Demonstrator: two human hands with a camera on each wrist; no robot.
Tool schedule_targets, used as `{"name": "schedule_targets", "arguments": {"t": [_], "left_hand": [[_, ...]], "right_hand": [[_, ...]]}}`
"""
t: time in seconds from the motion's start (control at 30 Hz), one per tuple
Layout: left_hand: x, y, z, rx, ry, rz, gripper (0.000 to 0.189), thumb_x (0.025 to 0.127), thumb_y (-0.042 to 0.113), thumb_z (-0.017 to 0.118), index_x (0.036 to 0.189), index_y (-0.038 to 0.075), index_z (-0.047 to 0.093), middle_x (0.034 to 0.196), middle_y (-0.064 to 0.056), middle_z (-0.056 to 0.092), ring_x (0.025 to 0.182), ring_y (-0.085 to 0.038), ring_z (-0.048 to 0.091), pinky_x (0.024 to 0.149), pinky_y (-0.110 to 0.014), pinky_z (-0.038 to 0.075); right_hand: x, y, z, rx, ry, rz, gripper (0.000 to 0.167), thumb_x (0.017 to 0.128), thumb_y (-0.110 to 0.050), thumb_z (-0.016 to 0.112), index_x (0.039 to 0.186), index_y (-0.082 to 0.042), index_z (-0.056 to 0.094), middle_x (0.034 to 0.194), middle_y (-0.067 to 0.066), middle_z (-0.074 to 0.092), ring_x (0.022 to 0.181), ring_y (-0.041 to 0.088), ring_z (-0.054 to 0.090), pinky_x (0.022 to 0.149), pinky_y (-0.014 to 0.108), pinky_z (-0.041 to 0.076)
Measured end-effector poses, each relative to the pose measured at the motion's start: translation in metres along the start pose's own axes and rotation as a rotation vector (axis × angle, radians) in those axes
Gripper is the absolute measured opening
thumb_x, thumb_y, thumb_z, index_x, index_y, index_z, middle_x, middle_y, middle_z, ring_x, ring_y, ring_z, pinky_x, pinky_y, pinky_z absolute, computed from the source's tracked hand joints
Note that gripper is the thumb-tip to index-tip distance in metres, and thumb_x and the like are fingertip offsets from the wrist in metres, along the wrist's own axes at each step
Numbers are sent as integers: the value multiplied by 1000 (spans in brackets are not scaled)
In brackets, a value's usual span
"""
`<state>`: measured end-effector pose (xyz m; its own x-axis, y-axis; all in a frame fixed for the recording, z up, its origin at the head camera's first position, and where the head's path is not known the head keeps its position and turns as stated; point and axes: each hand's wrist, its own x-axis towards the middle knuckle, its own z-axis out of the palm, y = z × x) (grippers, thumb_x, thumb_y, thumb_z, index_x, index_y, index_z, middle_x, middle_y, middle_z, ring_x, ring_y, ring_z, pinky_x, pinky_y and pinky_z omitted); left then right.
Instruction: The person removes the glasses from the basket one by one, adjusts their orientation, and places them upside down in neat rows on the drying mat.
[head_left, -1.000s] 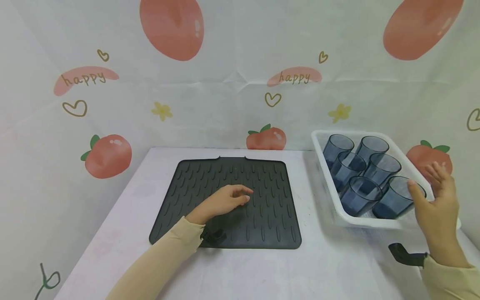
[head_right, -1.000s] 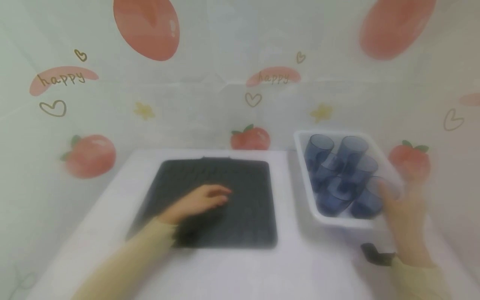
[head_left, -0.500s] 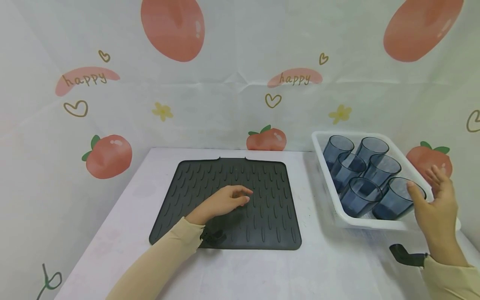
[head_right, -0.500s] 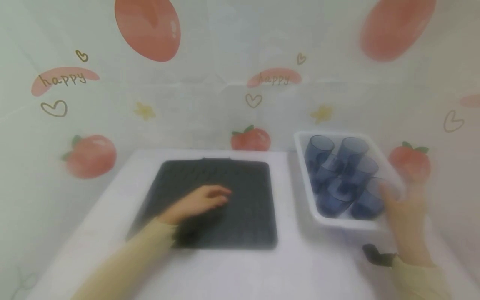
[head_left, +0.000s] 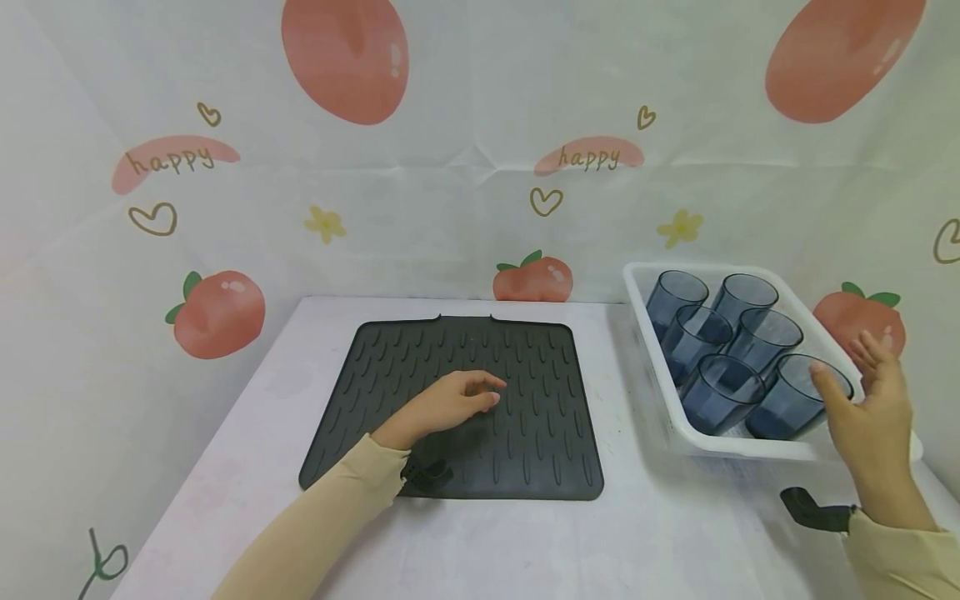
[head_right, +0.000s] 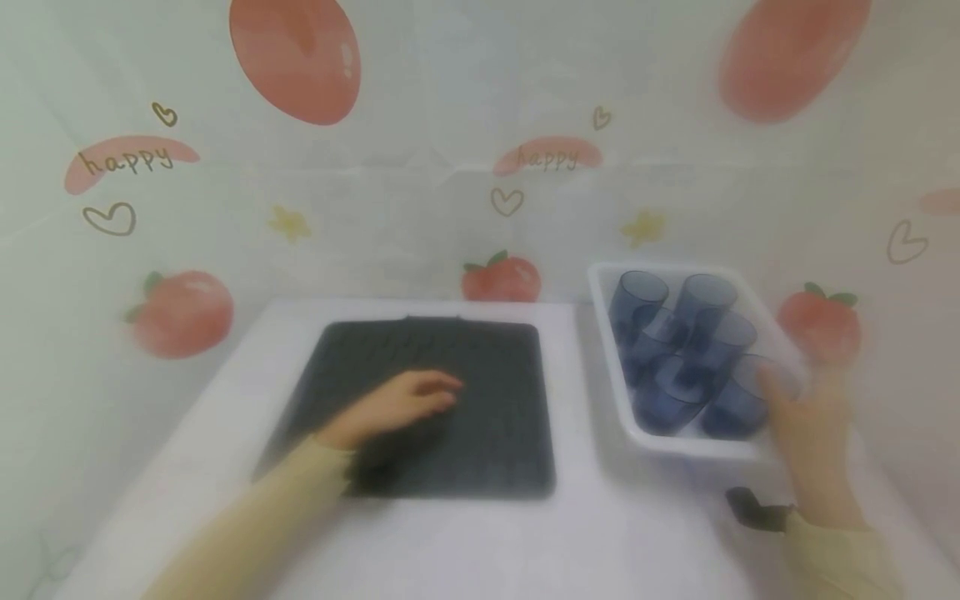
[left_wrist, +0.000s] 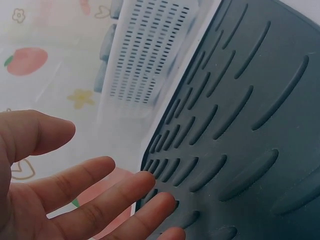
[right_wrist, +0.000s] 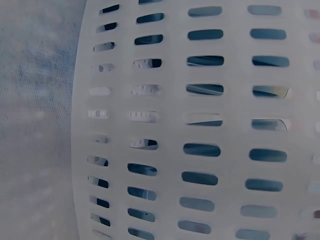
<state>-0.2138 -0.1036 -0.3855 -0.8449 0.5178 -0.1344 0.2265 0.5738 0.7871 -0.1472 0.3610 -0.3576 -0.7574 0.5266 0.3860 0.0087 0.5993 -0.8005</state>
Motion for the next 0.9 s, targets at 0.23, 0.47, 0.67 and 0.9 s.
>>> {"name": "schedule_targets", "arguments": {"t": [0.23,0.47,0.67,0.9], "left_hand": [[1,-3,1,4,4,0,35,99,29,54,131,14,60,101,-7,68,96,-23,63,86,-40,49],[1,-4,1,2,3,1,35,99,29,55,131,15,60,101,-7,68,96,-24,63,88,-42,49],[0,-6,1,0,4,0,35,99,30,54,130,15,60,101,-5,68,95,-22,63,87,-42,50],[-1,-4,2,-5,3,-9,35,99,28,54,131,14,60,102,-8,67,96,-24,62,86,-41,49]], "right_hand": [[2,6,0,-70,-67,-8,69,95,-21,56,154,-10,22,157,18,26,144,37,24,120,37,13],[3,7,-3,-117,-188,-9,74,97,-28,53,155,-6,13,158,25,18,141,50,20,113,59,15],[5,8,-3,-96,-278,-19,78,97,-30,54,155,-6,6,156,30,14,138,54,19,117,54,12],[8,8,-4,-108,-340,-60,81,97,-30,54,154,0,5,154,36,12,135,59,19,110,65,14]]}}
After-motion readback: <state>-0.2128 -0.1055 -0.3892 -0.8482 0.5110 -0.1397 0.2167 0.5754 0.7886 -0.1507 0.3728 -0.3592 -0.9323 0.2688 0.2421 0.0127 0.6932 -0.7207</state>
